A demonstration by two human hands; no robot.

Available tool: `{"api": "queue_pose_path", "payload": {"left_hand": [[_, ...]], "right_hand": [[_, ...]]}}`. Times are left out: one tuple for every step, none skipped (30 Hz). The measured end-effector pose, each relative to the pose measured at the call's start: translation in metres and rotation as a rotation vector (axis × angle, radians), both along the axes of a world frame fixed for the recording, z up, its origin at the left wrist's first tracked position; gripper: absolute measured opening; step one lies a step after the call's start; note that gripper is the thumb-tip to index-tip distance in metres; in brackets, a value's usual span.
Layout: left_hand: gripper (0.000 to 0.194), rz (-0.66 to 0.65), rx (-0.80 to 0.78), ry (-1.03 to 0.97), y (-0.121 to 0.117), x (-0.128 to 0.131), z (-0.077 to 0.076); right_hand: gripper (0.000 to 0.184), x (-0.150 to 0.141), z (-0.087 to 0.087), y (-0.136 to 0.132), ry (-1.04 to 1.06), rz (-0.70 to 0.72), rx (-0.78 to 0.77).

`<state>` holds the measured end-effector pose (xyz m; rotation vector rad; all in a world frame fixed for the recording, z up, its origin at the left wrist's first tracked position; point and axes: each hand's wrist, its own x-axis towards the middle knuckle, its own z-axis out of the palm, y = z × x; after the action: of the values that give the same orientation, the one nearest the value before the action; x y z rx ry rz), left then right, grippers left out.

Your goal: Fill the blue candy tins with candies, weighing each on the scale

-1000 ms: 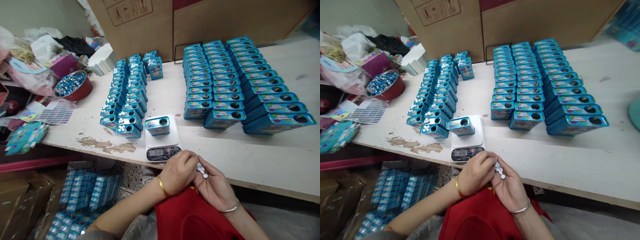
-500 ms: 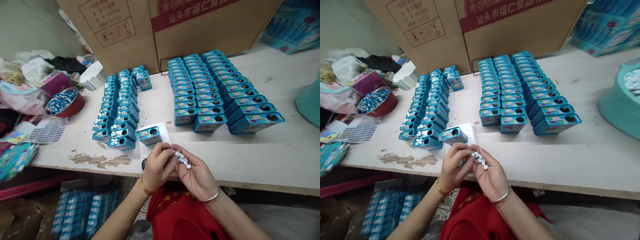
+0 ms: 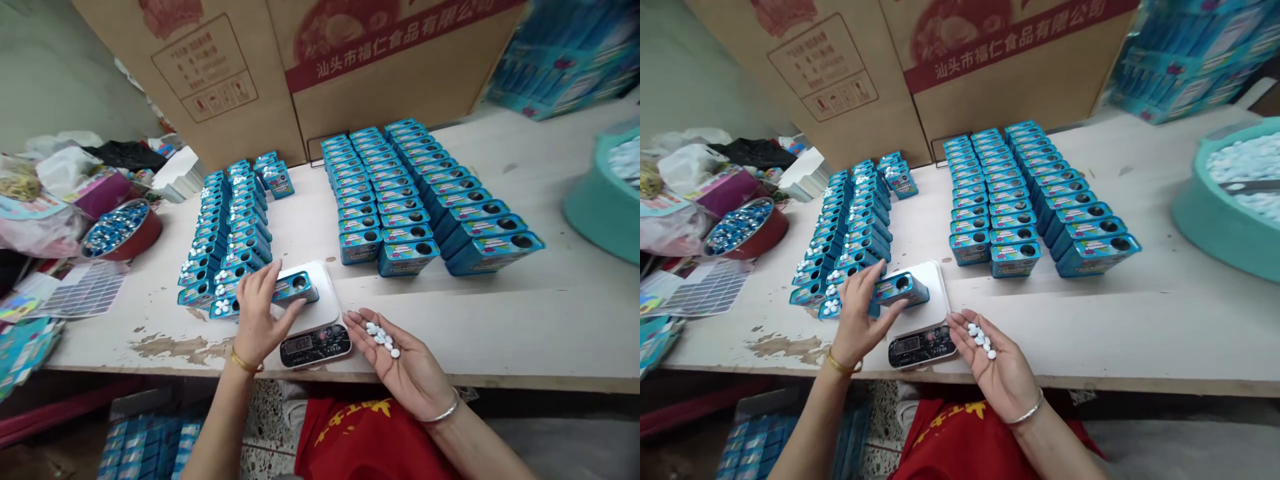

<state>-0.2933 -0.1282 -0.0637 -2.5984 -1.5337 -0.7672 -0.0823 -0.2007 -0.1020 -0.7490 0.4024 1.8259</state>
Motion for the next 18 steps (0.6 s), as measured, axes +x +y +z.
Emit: {"api": "queue_pose_path", "payload": {"left_hand": [[0.047,-0.018,-0.029,0.045,0.002,0.000,0.001],[0.041,-0.039,-0.043,0.071,0.005,0.003,0.002],[0.036,-0.064,-0.045,0.084,0.008,0.009,0.003],[0.033,-0.091,-0.036,0.082,0.012,0.017,0.005],[0.032,-0.118,-0.019,0.071,0.017,0.027,0.006],[0.032,-0.144,-0.002,0.055,0.022,0.039,0.007],[0.033,-0.172,0.007,0.040,0.027,0.051,0.006],[0.034,-0.195,0.007,0.030,0.033,0.063,0.005],[0.034,-0.211,0.003,0.026,0.039,0.075,0.002],[0.035,-0.220,0.001,0.030,0.045,0.085,-0.002],[0.036,-0.222,-0.001,0.043,0.050,0.094,-0.007],[0.036,-0.219,0.000,0.063,0.054,0.101,-0.012],[0.035,-0.211,0.001,0.089,0.057,0.105,-0.016],[0.035,-0.201,0.002,0.118,0.059,0.108,-0.021],[0.036,-0.191,0.001,0.145,0.060,0.109,-0.024],[0.037,-0.192,-0.001,0.164,0.062,0.108,-0.026],[0.040,-0.204,-0.002,0.168,0.066,0.105,-0.027],[0.045,-0.221,-0.001,0.155,0.072,0.101,-0.026]], "right_hand": [[0.017,0.004,-0.003,-0.001,-0.012,-0.013,-0.014],[0.017,0.008,-0.007,-0.002,-0.024,-0.026,-0.025],[0.016,0.011,-0.010,-0.003,-0.035,-0.035,-0.031],[0.016,0.015,-0.013,-0.004,-0.045,-0.042,-0.033],[0.015,0.018,-0.016,-0.005,-0.054,-0.050,-0.030],[0.015,0.020,-0.019,-0.005,-0.061,-0.058,-0.023],[0.014,0.022,-0.021,-0.006,-0.067,-0.066,-0.014],[0.014,0.024,-0.023,-0.007,-0.072,-0.075,-0.005],[0.014,0.025,-0.025,-0.007,-0.073,-0.084,0.004],[0.014,0.026,-0.027,-0.007,-0.071,-0.092,0.011],[0.015,0.027,-0.028,-0.007,-0.066,-0.096,0.011],[0.016,0.027,-0.030,-0.006,-0.058,-0.096,0.006],[0.019,0.028,-0.032,-0.006,-0.048,-0.092,-0.004],[0.023,0.028,-0.035,-0.006,-0.032,-0.084,-0.015],[0.027,0.028,-0.038,-0.005,-0.015,-0.074,-0.025],[0.031,0.029,-0.042,-0.005,0.004,-0.063,-0.029],[0.035,0.030,-0.047,-0.005,0.027,-0.041,-0.029],[0.036,0.031,-0.052,-0.004,0.049,-0.016,-0.021]]}}
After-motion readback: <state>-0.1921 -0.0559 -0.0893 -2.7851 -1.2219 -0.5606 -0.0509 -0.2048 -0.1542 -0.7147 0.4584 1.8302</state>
